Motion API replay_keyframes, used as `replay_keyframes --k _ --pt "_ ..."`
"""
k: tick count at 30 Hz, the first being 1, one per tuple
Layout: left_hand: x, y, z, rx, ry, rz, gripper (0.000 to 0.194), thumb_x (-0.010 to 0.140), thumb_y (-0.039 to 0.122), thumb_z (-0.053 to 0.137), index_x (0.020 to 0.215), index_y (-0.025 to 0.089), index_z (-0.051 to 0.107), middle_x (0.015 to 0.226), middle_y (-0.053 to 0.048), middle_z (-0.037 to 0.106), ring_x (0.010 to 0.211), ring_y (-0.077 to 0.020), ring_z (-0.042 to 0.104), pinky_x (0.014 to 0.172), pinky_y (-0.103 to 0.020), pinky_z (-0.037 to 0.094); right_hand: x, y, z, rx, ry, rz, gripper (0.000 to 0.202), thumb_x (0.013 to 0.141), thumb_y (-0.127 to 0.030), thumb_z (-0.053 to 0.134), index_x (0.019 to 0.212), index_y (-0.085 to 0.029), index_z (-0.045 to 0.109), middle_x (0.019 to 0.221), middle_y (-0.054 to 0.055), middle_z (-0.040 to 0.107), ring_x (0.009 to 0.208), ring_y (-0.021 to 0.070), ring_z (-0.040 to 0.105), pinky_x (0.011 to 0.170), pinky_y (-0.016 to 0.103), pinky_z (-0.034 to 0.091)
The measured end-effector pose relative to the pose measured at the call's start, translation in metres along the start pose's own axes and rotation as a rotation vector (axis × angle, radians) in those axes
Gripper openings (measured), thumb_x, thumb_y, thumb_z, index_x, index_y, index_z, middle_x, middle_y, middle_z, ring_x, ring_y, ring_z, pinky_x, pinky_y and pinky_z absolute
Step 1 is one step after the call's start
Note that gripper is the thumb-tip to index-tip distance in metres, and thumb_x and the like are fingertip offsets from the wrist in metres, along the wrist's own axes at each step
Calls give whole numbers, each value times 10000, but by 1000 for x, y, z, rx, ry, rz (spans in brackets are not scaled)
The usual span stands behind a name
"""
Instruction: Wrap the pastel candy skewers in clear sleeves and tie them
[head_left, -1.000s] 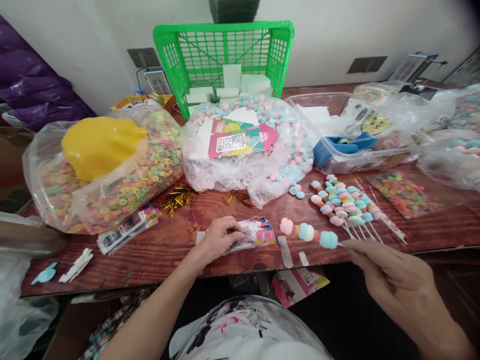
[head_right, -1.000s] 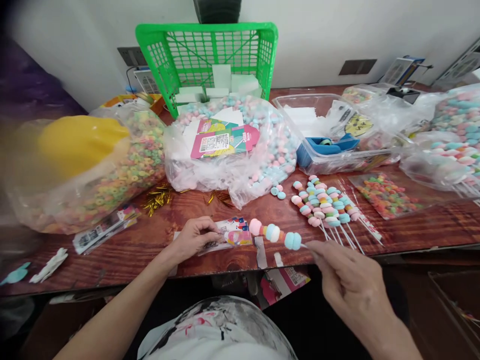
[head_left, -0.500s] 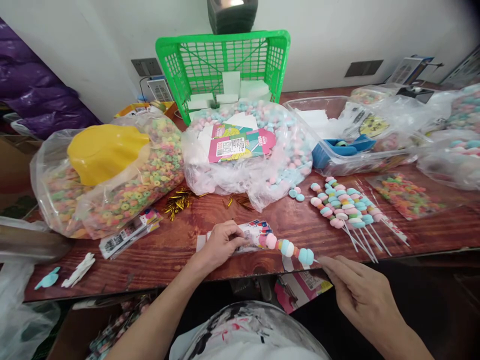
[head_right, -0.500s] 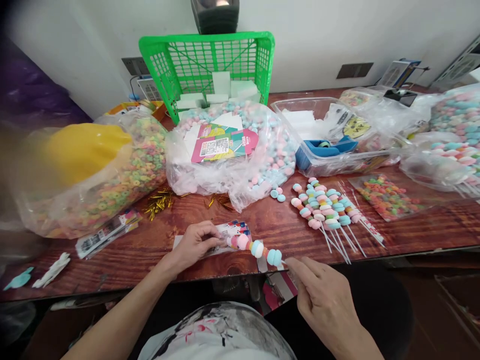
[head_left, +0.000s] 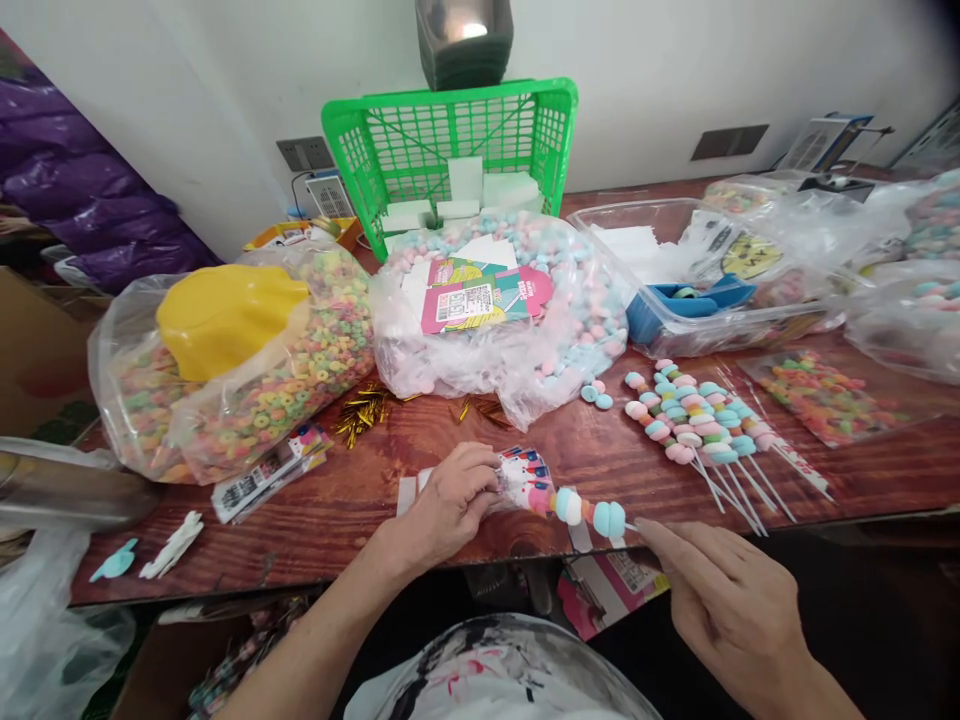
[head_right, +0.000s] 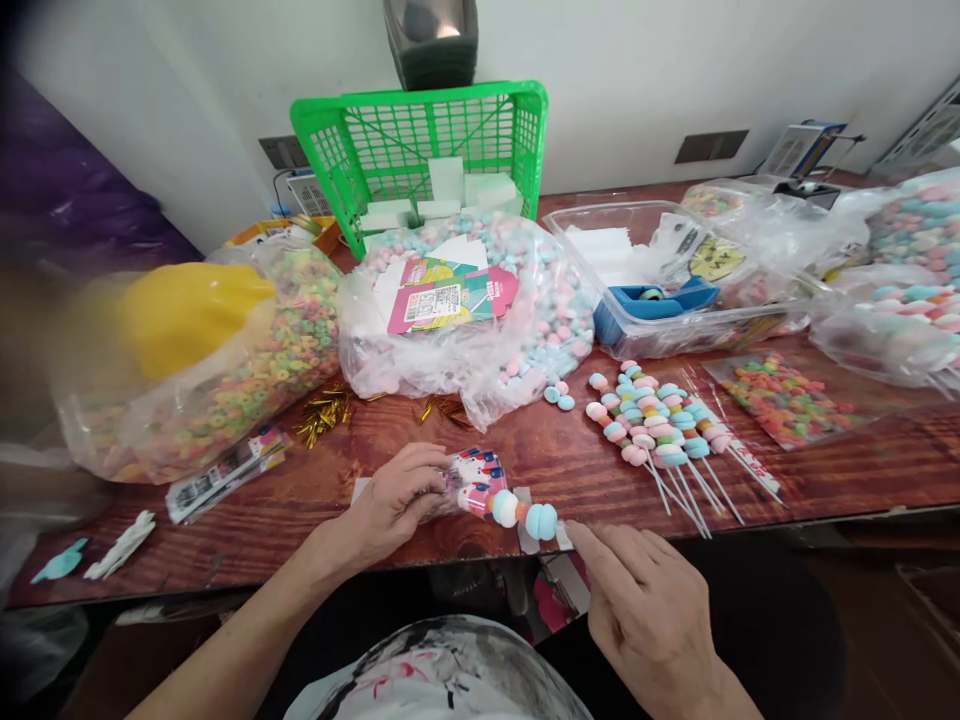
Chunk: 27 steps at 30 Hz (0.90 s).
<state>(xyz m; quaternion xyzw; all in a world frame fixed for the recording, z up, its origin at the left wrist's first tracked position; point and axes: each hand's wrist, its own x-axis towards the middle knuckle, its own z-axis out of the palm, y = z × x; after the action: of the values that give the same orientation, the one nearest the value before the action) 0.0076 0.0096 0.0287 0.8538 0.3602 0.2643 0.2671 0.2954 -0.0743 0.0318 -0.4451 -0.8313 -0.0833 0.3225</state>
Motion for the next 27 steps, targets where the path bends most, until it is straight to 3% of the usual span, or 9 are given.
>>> replay_keyframes --k 5,8,10,13,15,18,20,27 --pt "3 9 -5 -68 -184 -112 141 880 117 468 869 157 603 818 -29 622 749 -138 540 710 -260 414 4 -1 -1 69 -41 -38 385 810 40 431 1127 -113 586 856 69 674 758 154 591 692 298 418" --pt "4 14 -5 -122 -192 -145 135 887 141 456 876 150 590 840 -35 625 769 -143 548 726 -262 421 10 1 -4 60 -75 -39 377 818 27 424 1101 -147 601 855 42 693 716 146 582 663 306 385" --pt "3 19 -7 -161 -188 -174 181 908 188 448 1026 149 580 972 -67 643 874 -165 573 796 -283 436 11 4 -5 64 -69 -38 371 821 27 436 1102 -149 603 855 38 700 708 143 578 658 308 374" --pt "1 26 -9 -167 -250 -158 537 870 333 572 1351 168 399 1307 -134 536 1159 -231 512 973 -346 387 12 5 -5 71 -57 -52 365 820 27 455 1111 -135 603 884 53 706 742 152 586 674 313 377" --pt "2 28 -7 -141 -308 -149 707 794 400 671 1389 179 358 1360 -142 494 1211 -260 480 1006 -363 361 13 5 -5 75 -56 -77 372 820 24 450 1118 -135 605 902 59 708 750 157 587 677 319 379" --pt "6 29 0 -79 -372 -178 433 806 420 659 1153 183 554 1081 -77 629 975 -222 575 855 -318 418 21 3 -7 77 -43 -137 372 831 4 445 1141 -131 599 911 67 712 752 167 588 678 328 386" --pt "9 31 4 -69 -396 -176 298 823 419 644 1003 186 600 906 -28 635 827 -183 568 758 -278 406 28 3 -9 66 -24 -189 351 834 -5 455 1129 -125 602 899 70 716 754 170 594 678 331 390" --pt "15 36 9 -298 -451 -150 351 786 439 687 1014 181 618 820 25 612 748 -130 519 690 -220 361 44 7 -15 51 -97 -330 321 820 -13 426 1059 -137 602 838 49 708 686 140 601 631 306 411"
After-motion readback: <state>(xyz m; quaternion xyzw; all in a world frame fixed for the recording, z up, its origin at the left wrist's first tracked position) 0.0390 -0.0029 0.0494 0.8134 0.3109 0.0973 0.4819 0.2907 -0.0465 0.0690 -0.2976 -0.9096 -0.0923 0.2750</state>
